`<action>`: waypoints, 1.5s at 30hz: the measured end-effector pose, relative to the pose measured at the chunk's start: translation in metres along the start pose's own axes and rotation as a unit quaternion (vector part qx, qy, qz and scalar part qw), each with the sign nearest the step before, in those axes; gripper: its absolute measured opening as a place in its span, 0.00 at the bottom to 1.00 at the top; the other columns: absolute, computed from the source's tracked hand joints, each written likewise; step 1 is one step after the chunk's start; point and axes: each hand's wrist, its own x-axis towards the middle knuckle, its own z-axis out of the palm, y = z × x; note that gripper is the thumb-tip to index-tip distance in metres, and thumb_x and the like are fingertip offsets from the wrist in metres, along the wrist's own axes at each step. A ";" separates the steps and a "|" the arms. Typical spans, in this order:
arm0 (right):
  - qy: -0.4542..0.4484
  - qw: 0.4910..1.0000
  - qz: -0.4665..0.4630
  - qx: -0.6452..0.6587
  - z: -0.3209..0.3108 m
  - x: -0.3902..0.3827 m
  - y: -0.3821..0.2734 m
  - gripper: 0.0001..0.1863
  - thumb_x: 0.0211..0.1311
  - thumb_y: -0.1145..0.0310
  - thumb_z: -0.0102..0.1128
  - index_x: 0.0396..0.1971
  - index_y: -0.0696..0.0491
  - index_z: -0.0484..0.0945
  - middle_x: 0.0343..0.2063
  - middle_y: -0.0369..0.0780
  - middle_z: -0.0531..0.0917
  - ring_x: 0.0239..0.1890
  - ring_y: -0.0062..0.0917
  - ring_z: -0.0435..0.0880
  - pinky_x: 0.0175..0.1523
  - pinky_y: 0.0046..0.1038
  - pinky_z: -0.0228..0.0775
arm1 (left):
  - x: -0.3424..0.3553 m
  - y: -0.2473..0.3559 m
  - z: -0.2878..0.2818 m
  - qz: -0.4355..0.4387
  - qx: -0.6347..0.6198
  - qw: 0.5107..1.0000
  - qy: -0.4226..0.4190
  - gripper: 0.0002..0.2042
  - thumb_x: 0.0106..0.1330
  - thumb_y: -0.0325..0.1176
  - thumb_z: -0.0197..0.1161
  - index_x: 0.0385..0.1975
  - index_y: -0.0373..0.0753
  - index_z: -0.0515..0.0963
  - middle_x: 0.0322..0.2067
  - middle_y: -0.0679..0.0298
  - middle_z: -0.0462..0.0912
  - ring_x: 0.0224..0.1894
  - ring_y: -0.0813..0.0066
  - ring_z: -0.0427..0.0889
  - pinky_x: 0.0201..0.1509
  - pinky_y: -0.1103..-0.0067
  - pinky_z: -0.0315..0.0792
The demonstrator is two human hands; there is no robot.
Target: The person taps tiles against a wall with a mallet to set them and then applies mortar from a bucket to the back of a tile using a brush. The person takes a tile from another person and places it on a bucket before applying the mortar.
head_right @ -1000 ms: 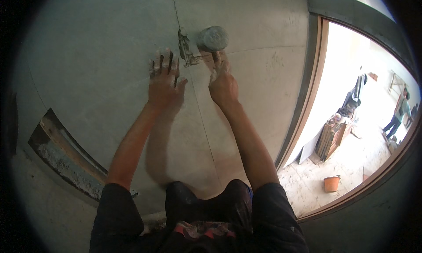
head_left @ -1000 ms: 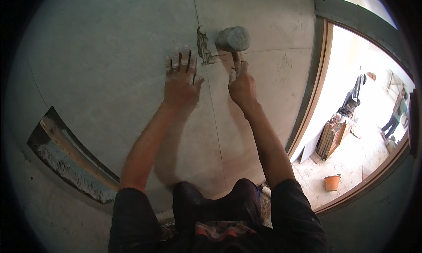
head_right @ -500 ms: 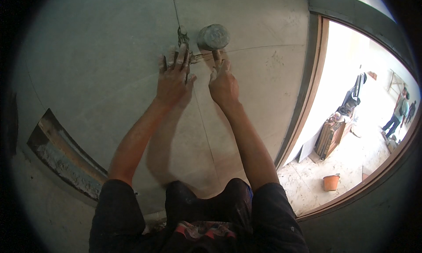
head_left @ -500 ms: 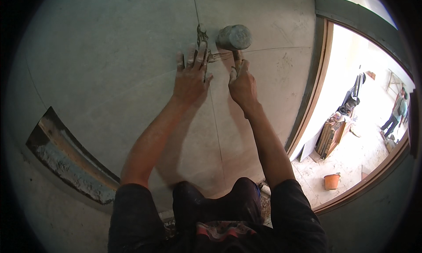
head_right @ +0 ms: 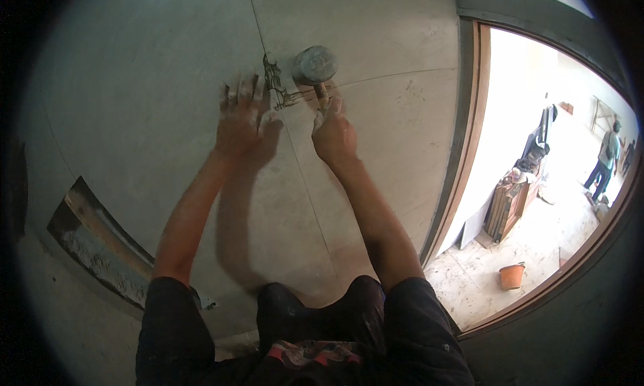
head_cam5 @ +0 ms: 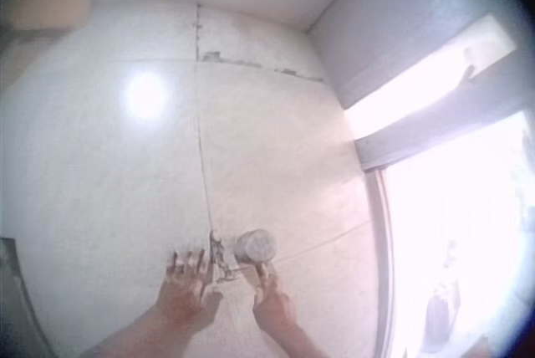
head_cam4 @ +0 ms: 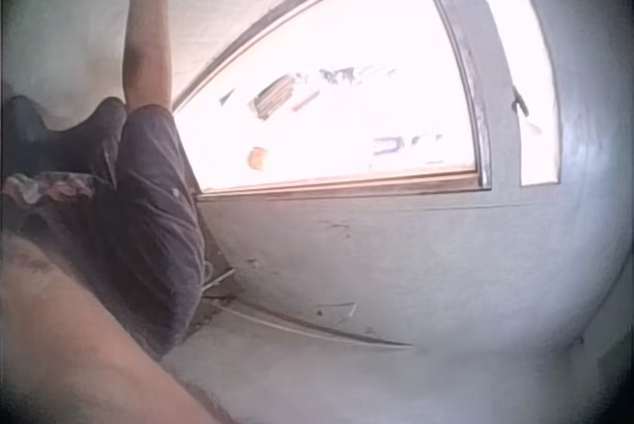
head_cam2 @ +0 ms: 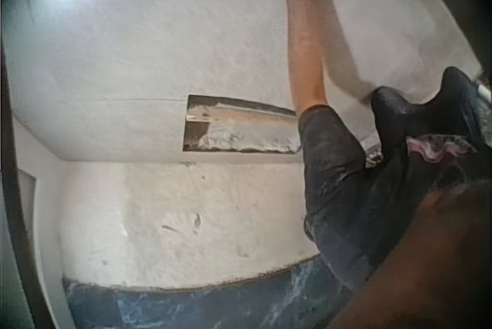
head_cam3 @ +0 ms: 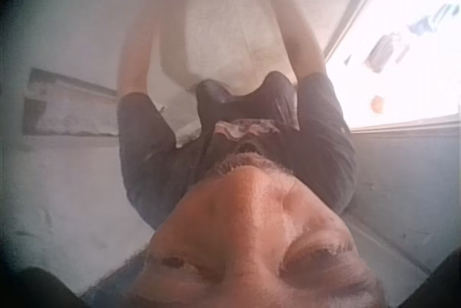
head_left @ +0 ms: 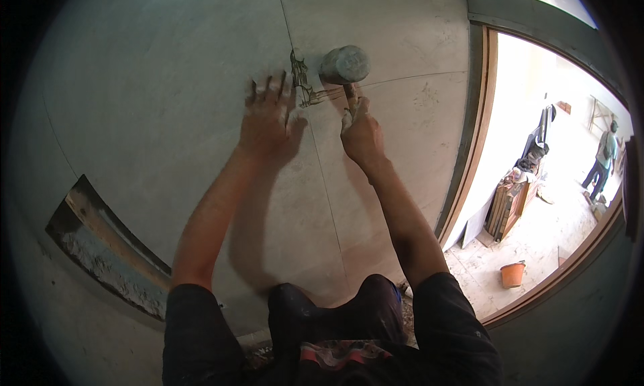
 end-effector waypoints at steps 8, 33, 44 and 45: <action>0.011 1.000 -0.012 0.020 0.004 -0.002 -0.002 0.23 0.73 0.62 0.50 0.59 0.59 0.59 0.34 0.62 0.83 0.41 0.61 0.82 0.45 0.55 0.73 | 0.056 -0.053 0.002 0.074 0.112 0.990 0.035 0.30 0.71 0.52 0.57 0.71 0.52 0.65 0.76 0.61 0.51 0.78 0.53 0.48 0.80 0.49 0.40; -0.006 1.000 -0.010 0.016 0.001 0.002 0.004 0.28 0.72 0.62 0.51 0.64 0.62 0.59 0.38 0.62 0.82 0.43 0.59 0.83 0.47 0.53 0.74 | 0.011 -0.046 0.021 0.138 0.013 0.990 0.015 0.26 0.71 0.51 0.57 0.67 0.52 0.71 0.76 0.61 0.54 0.79 0.58 0.47 0.81 0.53 0.40; -0.009 1.000 -0.008 0.024 -0.002 0.000 0.005 0.27 0.72 0.62 0.51 0.64 0.62 0.59 0.37 0.63 0.82 0.42 0.60 0.83 0.46 0.53 0.74 | -0.010 -0.029 0.036 0.169 0.044 0.984 -0.035 0.24 0.71 0.49 0.57 0.66 0.52 0.72 0.76 0.60 0.53 0.79 0.53 0.45 0.81 0.51 0.40; -0.010 1.000 -0.006 0.022 -0.002 0.000 0.004 0.27 0.72 0.63 0.51 0.64 0.62 0.59 0.37 0.63 0.82 0.42 0.59 0.83 0.47 0.53 0.74 | -0.010 -0.029 0.035 0.176 0.041 0.983 -0.035 0.24 0.71 0.48 0.58 0.66 0.52 0.73 0.76 0.59 0.53 0.79 0.53 0.45 0.81 0.51 0.40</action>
